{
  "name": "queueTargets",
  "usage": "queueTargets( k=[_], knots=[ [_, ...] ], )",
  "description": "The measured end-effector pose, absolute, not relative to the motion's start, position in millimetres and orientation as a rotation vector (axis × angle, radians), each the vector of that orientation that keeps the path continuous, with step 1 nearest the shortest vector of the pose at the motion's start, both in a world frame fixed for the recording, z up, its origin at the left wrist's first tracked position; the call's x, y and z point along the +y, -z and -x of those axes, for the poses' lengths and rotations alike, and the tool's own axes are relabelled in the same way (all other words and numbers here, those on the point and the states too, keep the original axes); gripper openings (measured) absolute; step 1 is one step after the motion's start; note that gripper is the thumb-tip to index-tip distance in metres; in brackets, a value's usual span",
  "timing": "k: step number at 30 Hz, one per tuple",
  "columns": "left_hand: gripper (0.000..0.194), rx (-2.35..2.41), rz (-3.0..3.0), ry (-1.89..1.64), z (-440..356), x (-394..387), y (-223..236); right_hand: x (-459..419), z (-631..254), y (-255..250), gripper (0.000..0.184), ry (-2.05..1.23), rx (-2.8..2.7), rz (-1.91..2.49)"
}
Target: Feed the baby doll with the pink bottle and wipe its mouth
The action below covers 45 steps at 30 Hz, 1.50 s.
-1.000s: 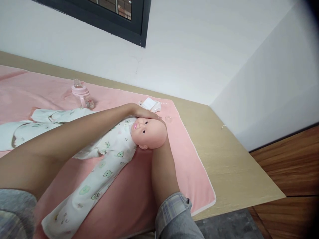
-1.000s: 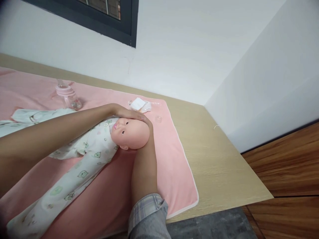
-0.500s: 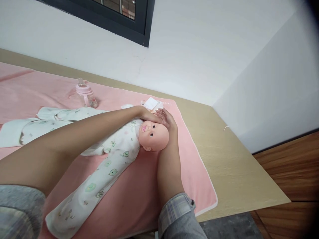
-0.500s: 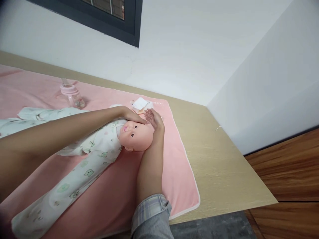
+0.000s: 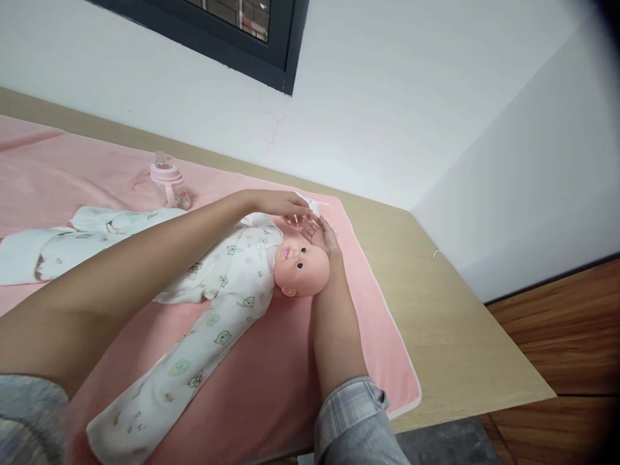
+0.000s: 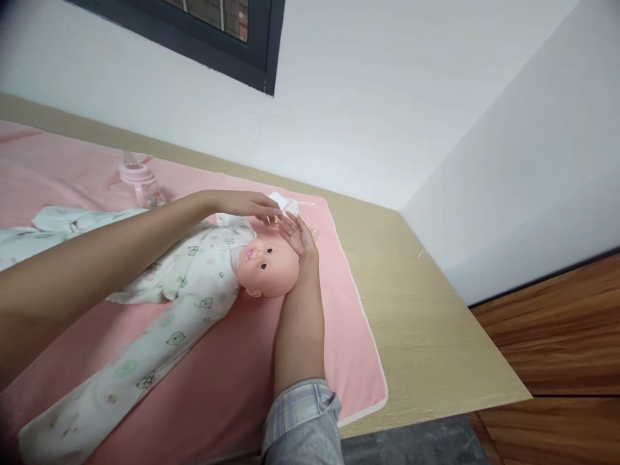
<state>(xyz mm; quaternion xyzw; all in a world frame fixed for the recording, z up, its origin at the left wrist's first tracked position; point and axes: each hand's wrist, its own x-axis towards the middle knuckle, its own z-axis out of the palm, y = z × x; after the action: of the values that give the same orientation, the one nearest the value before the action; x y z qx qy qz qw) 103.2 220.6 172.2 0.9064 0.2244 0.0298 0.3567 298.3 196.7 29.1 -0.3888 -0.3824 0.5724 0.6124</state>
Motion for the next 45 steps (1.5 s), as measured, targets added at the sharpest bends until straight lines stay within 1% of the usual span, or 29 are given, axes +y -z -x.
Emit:
queueTargets(
  k=[3, 7, 14, 17, 20, 27, 32, 37, 45],
  knots=[
    [0.044, 0.831, -2.569, -0.26, -77, 209, -179, 207, -301, -22, 0.031, -1.463, -0.797, 0.773],
    [0.046, 1.105, -2.62, -0.383, -48, 187, -177, 212, -304, -21, 0.029, -1.578, -0.812, 0.8],
    [0.048, 1.196, -2.577, -0.456, -29, 167, -174, 202, -297, -29, 0.03, -1.563, -0.858, 0.795],
    [0.047, 1.185, -2.571, -0.482, -24, 170, -175, 200, -293, -34, 0.027, -1.446, -0.813, 0.893],
    [0.046, 1.168, -2.563, -0.519, -17, 174, -176, 199, -290, -37, 0.028, -1.296, -0.778, 0.947],
    [0.045, 1.154, -2.509, -0.568, -7, 172, -181, 200, -290, -41, 0.037, -1.139, -0.748, 0.908],
    [0.045, 1.146, -2.532, -0.562, -4, 171, -184, 198, -301, -45, 0.034, -0.959, -0.778, 0.902],
    [0.045, 1.138, -2.521, -0.566, -1, 169, -183, 200, -305, -46, 0.024, -0.949, -0.779, 0.938],
    [0.047, 1.159, -2.541, -0.539, 1, 169, -184, 207, -306, -63, 0.029, -0.935, -0.763, 0.952]
  ],
)
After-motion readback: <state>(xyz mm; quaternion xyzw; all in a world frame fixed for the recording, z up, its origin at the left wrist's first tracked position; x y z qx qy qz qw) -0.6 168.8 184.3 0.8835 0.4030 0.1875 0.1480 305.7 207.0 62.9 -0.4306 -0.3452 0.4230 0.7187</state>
